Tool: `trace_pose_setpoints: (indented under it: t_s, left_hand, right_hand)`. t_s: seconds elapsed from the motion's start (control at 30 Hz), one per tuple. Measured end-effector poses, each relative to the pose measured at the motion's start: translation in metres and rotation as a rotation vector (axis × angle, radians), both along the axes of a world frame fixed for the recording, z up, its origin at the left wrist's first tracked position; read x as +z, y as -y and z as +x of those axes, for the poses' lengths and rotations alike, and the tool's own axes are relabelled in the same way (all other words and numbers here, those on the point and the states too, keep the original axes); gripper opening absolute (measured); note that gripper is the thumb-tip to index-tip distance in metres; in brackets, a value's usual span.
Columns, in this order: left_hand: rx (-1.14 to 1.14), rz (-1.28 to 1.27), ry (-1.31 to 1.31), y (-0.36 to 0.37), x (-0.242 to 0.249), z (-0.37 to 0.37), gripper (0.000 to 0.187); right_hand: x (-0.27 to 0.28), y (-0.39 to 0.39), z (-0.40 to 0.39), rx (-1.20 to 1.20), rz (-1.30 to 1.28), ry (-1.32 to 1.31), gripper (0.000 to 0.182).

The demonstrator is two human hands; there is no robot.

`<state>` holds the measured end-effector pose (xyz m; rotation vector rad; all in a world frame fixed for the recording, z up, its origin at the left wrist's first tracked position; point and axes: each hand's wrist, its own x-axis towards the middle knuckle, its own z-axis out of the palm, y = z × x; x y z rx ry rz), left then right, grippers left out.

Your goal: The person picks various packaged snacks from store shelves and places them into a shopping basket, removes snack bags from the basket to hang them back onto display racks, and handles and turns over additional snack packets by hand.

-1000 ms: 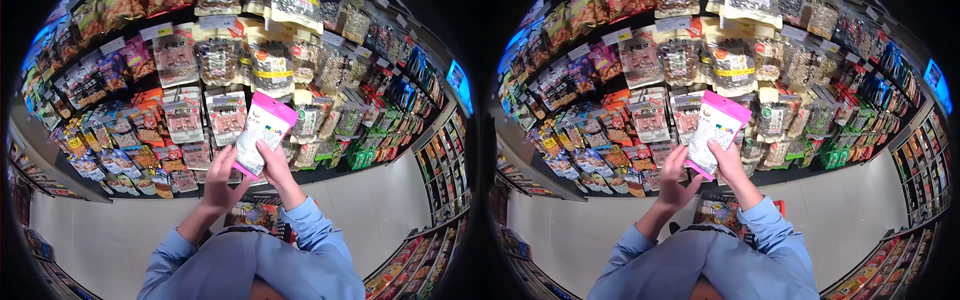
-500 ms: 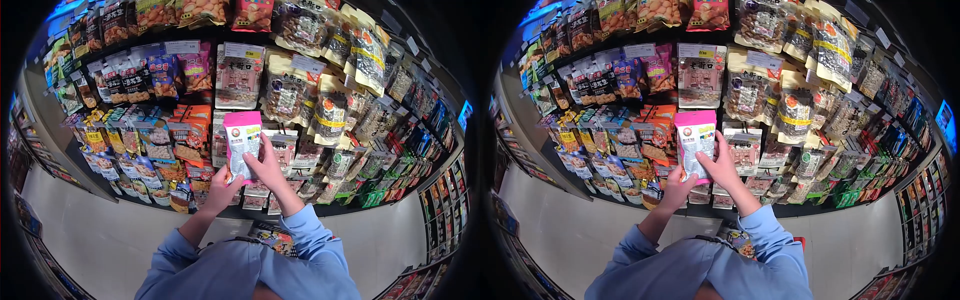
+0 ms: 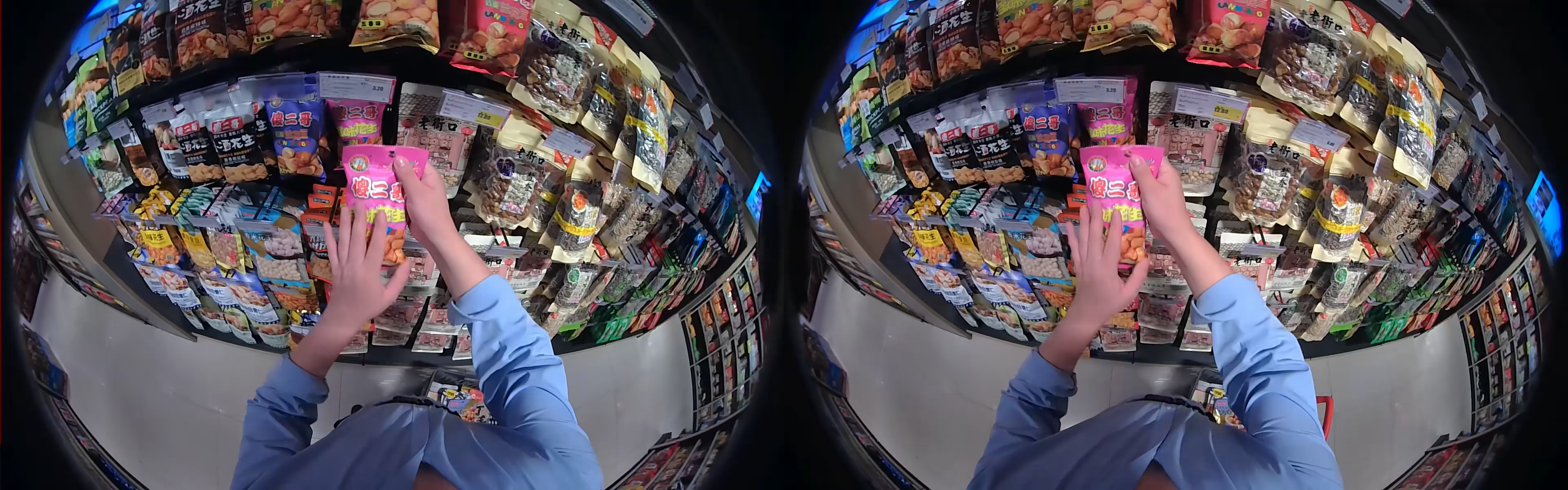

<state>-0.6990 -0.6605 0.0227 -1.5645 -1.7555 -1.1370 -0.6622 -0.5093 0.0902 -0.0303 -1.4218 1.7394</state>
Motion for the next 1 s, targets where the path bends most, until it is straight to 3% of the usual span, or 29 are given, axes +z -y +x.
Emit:
trace_pose_setpoints:
  t_s: [0.23,0.57,0.77,0.87,1.0]
  left_hand:
    - [0.100,0.146,-0.150,-0.049,0.087,-0.081,0.065]
    - [0.142,0.243,-0.251,-0.079,0.094,-0.109,0.055]
    - [0.128,0.232,-0.267,-0.083,0.104,-0.116,0.057]
    - [0.130,0.218,-0.269,-0.081,0.103,-0.118,0.060]
    - [0.106,0.194,-0.214,-0.078,0.098,-0.118,0.065]
  right_hand:
    - [0.049,-0.018,-0.074,0.006,0.056,-0.046,0.017]
    - [0.049,-0.036,-0.090,-0.168,0.178,-0.082,0.021]
    - [0.061,-0.031,-0.093,-0.120,0.137,-0.089,0.019]
    - [0.063,-0.032,-0.090,-0.188,0.215,0.008,0.019]
    - [0.055,-0.035,-0.093,-0.442,0.514,0.044,0.022]
